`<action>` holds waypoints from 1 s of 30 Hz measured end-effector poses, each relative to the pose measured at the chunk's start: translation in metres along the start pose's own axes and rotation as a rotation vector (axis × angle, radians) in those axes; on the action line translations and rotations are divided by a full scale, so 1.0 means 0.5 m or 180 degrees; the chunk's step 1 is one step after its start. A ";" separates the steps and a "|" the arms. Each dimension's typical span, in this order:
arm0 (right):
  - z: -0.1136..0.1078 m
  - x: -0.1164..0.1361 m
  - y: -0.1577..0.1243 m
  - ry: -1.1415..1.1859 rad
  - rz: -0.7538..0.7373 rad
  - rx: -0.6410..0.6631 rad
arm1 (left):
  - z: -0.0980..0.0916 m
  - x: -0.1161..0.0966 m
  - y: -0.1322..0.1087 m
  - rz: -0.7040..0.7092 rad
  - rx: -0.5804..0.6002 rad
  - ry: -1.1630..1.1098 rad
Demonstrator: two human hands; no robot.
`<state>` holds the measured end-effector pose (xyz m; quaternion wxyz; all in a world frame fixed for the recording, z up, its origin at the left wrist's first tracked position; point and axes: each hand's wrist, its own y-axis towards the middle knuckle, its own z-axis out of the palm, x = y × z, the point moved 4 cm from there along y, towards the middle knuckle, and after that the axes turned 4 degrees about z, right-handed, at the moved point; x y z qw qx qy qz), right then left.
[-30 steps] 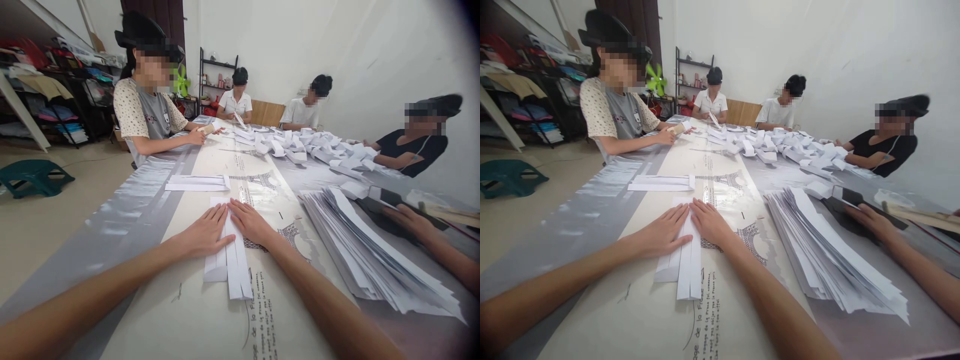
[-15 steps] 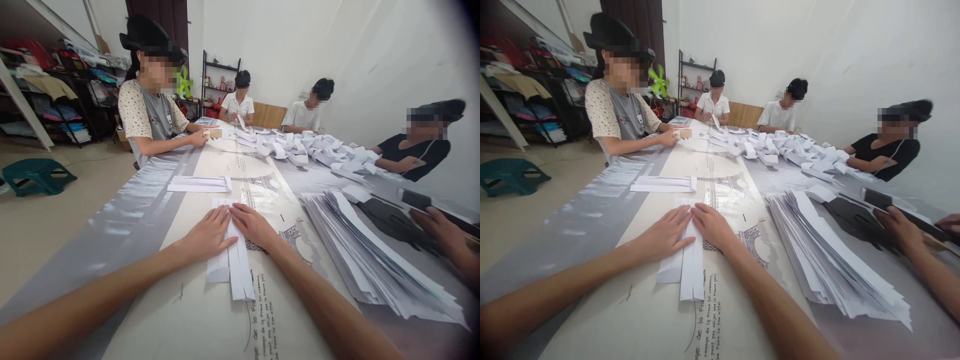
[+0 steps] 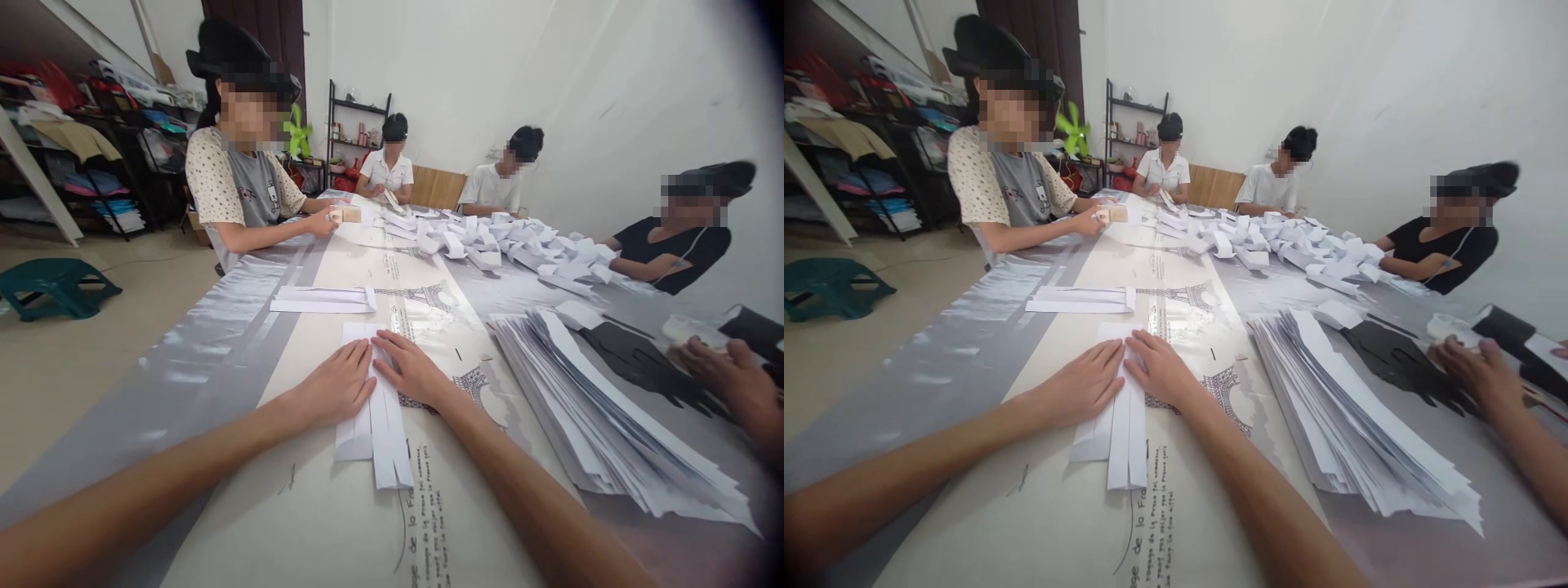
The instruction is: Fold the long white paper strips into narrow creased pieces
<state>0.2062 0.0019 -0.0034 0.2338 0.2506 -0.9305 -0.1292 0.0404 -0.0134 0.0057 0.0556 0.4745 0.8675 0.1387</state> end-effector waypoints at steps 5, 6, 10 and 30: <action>-0.001 -0.001 0.000 0.0005 0.0107 0.0177 | -0.007 0.000 0.000 -0.0117 0.0305 -0.0087; -0.002 -0.001 0.000 0.0001 0.0117 0.0217 | -0.006 0.001 -0.002 -0.0139 0.0363 -0.0135; -0.009 0.002 0.001 -0.0001 0.0096 0.0311 | 0.000 0.004 -0.006 -0.0236 0.0541 -0.0338; -0.007 0.003 0.000 0.0077 0.0099 0.0067 | 0.000 -0.004 -0.006 -0.0148 0.0383 -0.0148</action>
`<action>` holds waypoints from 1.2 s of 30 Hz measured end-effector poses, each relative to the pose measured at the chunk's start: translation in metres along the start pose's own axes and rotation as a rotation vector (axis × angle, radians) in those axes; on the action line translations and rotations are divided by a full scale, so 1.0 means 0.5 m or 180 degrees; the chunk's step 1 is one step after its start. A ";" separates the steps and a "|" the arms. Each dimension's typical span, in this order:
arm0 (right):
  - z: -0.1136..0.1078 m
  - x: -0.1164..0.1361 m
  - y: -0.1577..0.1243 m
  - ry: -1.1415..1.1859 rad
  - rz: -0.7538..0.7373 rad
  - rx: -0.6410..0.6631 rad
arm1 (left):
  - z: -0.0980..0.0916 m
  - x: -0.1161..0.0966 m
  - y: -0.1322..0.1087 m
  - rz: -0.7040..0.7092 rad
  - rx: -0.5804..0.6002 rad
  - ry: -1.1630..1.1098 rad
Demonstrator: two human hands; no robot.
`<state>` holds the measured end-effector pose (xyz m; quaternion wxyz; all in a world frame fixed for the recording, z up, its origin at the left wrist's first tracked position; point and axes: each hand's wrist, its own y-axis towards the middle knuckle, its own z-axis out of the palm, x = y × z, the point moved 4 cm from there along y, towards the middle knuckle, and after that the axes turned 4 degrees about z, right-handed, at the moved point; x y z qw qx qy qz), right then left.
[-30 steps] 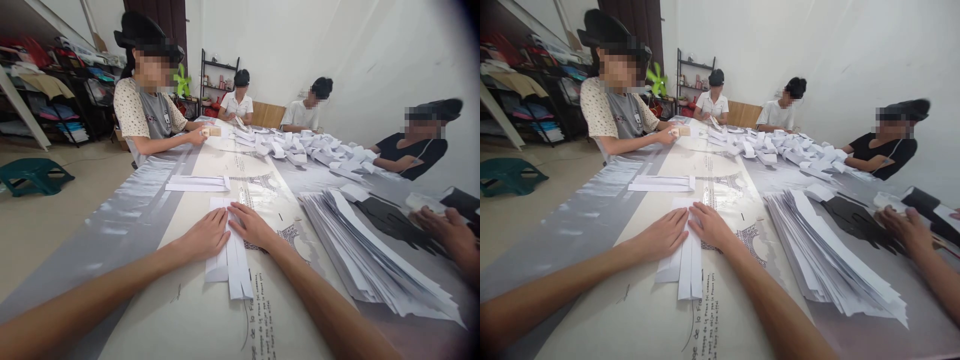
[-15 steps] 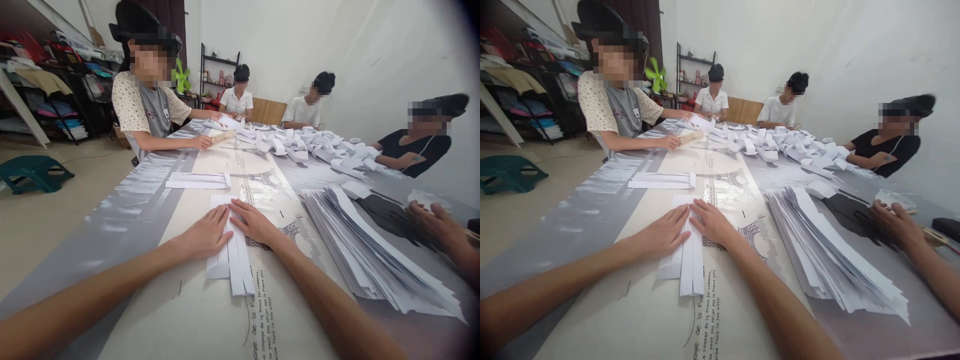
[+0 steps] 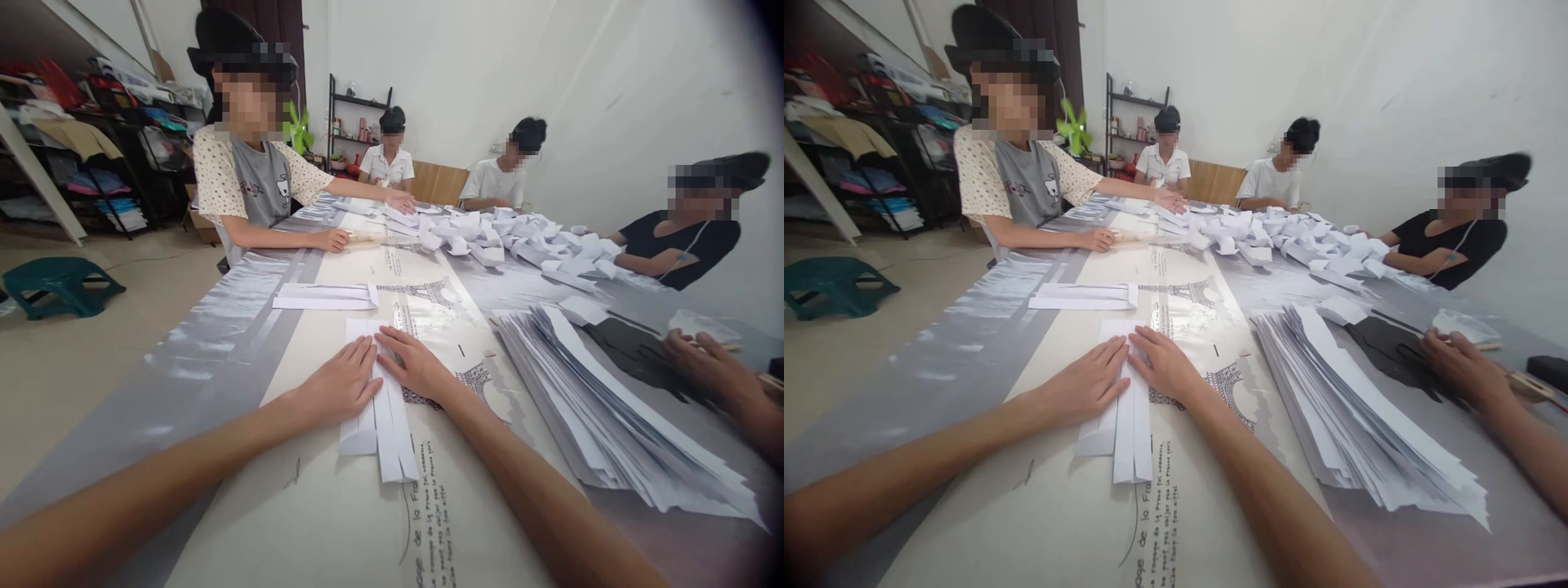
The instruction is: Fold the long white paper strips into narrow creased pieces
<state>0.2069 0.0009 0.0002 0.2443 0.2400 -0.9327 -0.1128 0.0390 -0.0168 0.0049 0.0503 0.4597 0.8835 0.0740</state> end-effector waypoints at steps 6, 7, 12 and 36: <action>-0.003 0.001 0.001 0.0098 0.0049 0.0119 | -0.007 0.001 -0.003 0.0012 0.0226 -0.0085; -0.003 0.001 0.001 0.0093 0.0046 0.0130 | -0.007 0.001 -0.004 0.0015 0.0278 -0.0079; -0.002 0.002 0.000 0.0007 0.0009 0.0075 | -0.004 0.000 -0.005 -0.0027 0.0320 -0.0113; 0.006 0.014 -0.002 -0.0193 0.0045 0.0069 | -0.002 0.003 -0.007 0.0000 0.0214 -0.0191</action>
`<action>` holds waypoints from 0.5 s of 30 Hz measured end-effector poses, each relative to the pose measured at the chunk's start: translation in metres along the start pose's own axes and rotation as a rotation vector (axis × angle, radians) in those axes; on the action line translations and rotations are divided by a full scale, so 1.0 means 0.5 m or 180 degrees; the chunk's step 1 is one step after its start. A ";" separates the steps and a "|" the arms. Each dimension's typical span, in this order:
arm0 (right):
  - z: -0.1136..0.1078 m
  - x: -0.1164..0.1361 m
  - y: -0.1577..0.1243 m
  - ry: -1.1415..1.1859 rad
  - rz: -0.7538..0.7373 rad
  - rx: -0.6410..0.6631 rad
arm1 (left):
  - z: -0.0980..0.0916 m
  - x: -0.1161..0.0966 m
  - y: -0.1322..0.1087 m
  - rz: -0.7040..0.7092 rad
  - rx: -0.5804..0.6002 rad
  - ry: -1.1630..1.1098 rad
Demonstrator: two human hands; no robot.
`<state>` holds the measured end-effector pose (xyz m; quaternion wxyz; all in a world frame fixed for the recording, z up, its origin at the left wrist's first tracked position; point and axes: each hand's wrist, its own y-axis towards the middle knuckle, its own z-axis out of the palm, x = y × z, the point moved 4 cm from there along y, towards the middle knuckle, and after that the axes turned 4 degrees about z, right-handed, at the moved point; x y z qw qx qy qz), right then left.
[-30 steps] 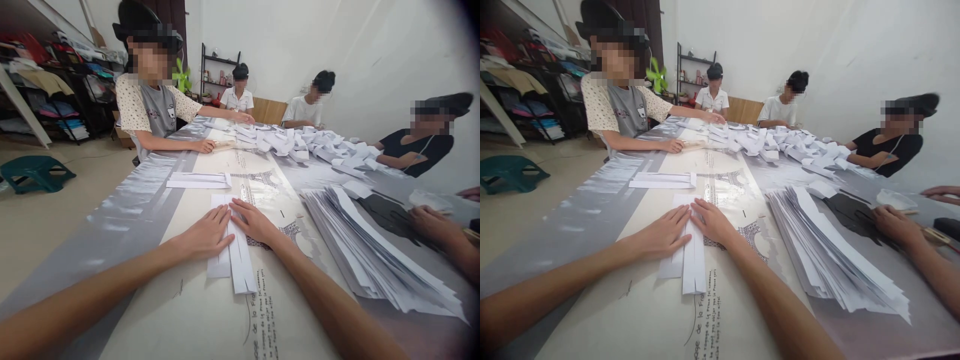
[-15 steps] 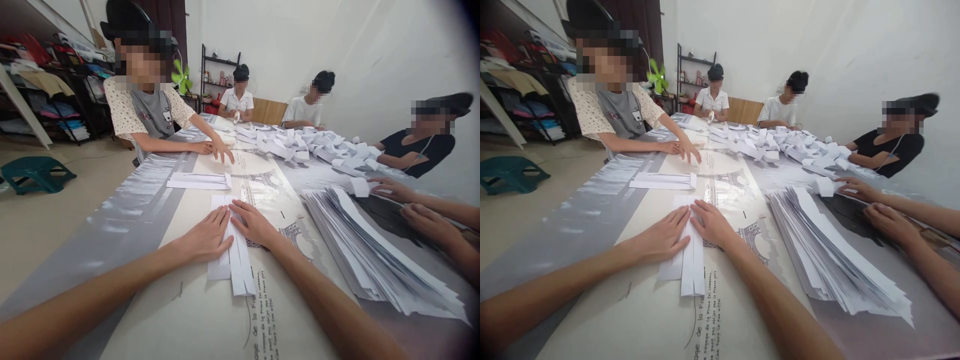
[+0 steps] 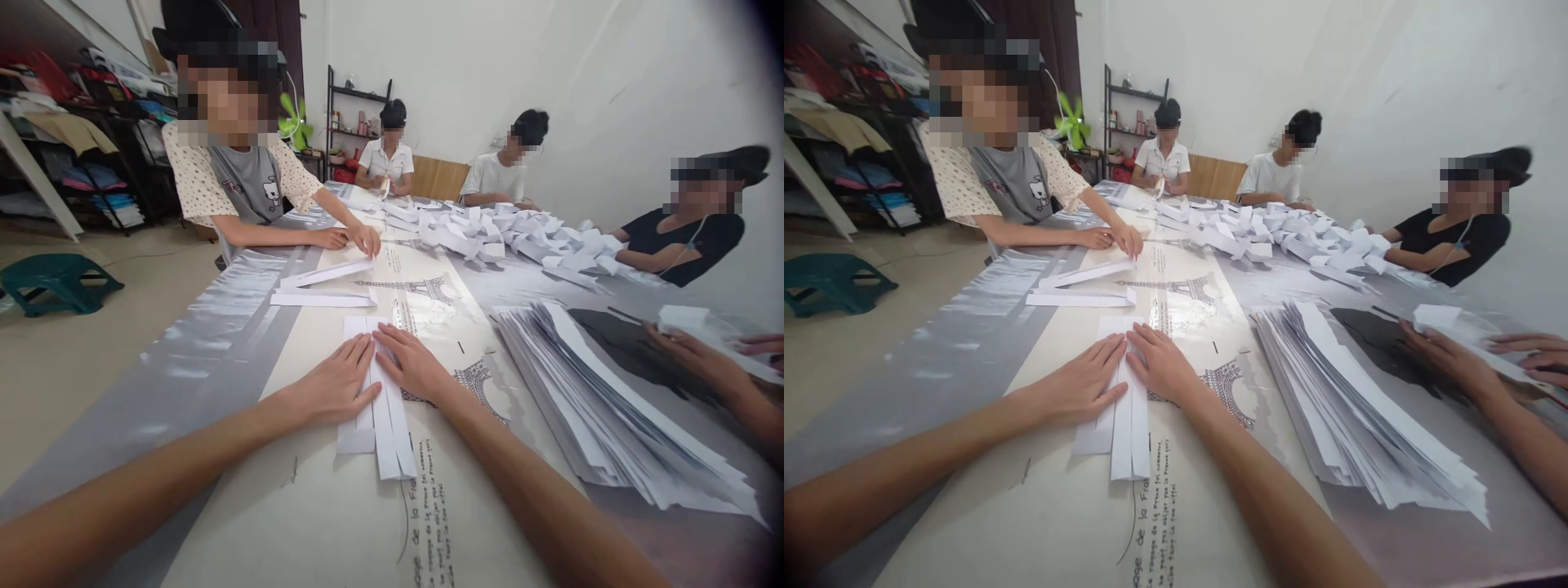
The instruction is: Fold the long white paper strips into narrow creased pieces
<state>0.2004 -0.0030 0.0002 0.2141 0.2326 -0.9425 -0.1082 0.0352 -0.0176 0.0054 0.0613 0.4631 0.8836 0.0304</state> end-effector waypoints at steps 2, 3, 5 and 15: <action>-0.008 0.003 -0.001 0.0079 0.0023 -0.0070 | 0.004 0.004 0.000 0.0009 0.0029 0.0034; -0.017 0.006 -0.003 0.0147 0.0006 -0.0118 | 0.006 0.008 0.000 0.0019 0.0035 0.0043; -0.046 0.020 -0.011 0.0328 -0.0114 -0.0212 | 0.005 0.020 0.001 0.0038 0.0010 0.0047; -0.086 0.148 -0.131 0.0091 -0.1333 0.0772 | -0.019 0.077 0.003 -0.0274 0.0189 0.0154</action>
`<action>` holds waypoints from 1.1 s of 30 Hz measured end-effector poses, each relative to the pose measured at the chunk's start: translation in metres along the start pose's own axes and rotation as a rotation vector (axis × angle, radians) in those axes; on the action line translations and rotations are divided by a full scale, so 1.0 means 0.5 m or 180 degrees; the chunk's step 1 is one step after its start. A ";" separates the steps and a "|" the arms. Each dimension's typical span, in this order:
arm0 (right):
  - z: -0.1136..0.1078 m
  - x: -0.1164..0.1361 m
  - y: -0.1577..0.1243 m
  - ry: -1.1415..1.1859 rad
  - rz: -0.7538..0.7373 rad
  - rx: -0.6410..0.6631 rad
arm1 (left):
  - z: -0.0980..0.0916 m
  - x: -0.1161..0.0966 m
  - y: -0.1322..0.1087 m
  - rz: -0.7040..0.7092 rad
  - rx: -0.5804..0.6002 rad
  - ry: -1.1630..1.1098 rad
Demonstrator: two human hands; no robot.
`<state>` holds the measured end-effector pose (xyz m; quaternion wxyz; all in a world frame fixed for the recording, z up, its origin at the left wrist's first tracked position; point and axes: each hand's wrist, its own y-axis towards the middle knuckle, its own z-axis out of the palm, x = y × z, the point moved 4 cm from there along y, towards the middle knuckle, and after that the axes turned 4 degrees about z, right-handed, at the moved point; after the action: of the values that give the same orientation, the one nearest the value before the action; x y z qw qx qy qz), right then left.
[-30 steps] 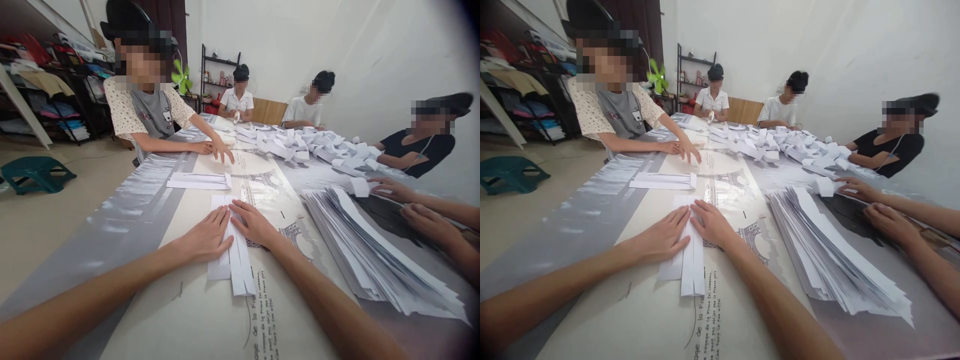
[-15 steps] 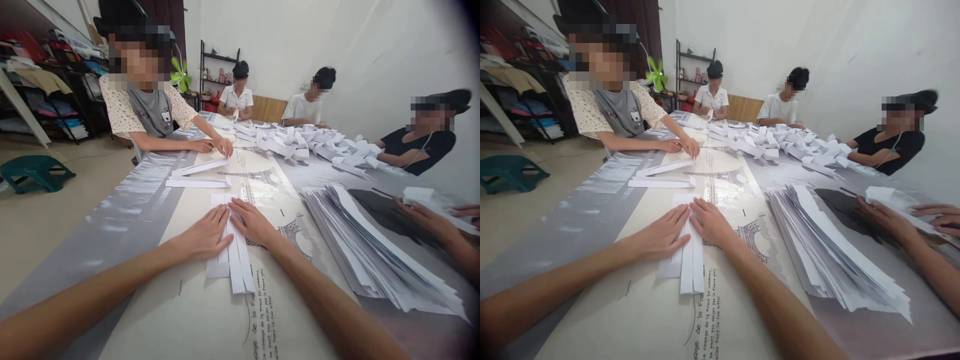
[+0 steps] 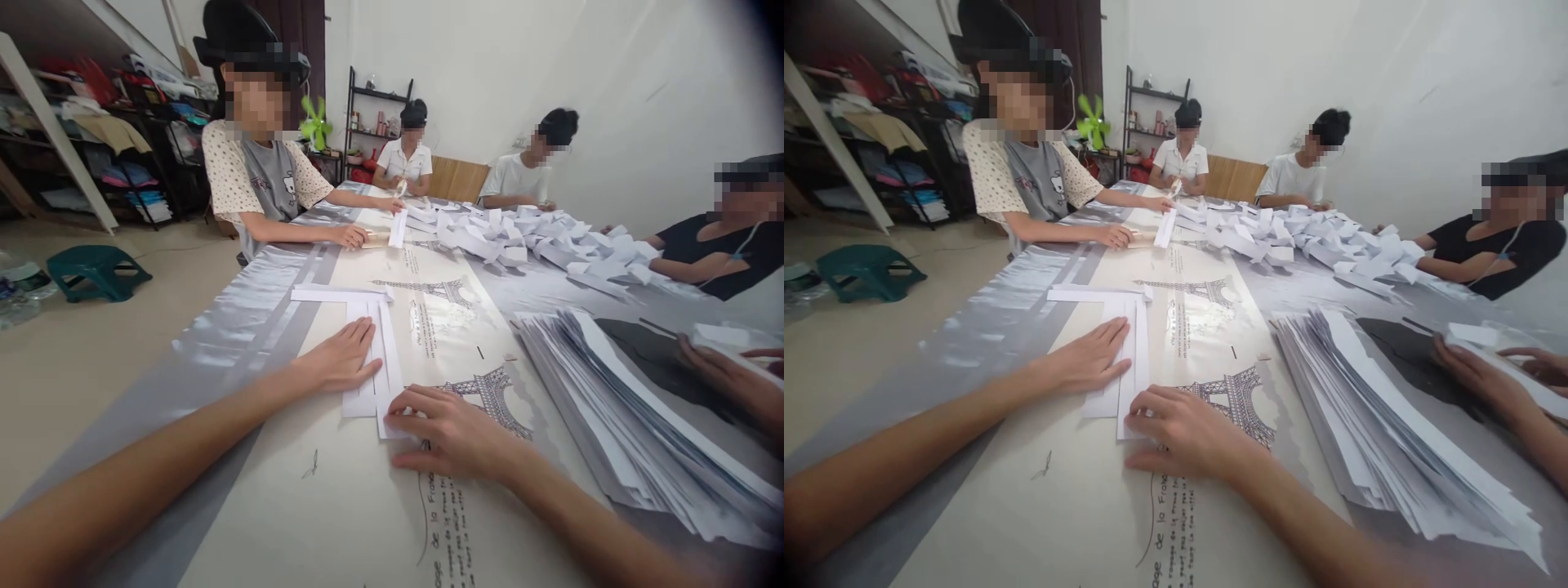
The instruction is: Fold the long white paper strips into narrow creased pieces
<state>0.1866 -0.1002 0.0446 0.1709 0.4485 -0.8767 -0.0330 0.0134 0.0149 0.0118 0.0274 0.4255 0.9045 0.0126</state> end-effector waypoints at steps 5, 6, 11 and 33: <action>0.026 0.012 0.009 -0.0337 -0.0034 -0.0254 | 0.000 -0.001 0.002 0.0006 -0.0102 0.0016; 0.027 0.015 0.012 -0.0379 -0.0049 -0.0283 | 0.001 0.000 0.002 0.0014 -0.0125 0.0031; 0.033 0.024 0.016 -0.0555 -0.0093 -0.0535 | 0.012 0.005 0.004 0.0048 -0.0150 0.0060; 0.044 -0.018 0.025 -0.0075 0.0298 -0.1140 | 0.013 0.008 0.005 0.0065 -0.0100 0.0006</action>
<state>0.1744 -0.0878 0.0240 0.2390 0.3692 -0.8787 -0.1858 0.0133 0.0197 0.0053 0.0330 0.4341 0.8998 0.0275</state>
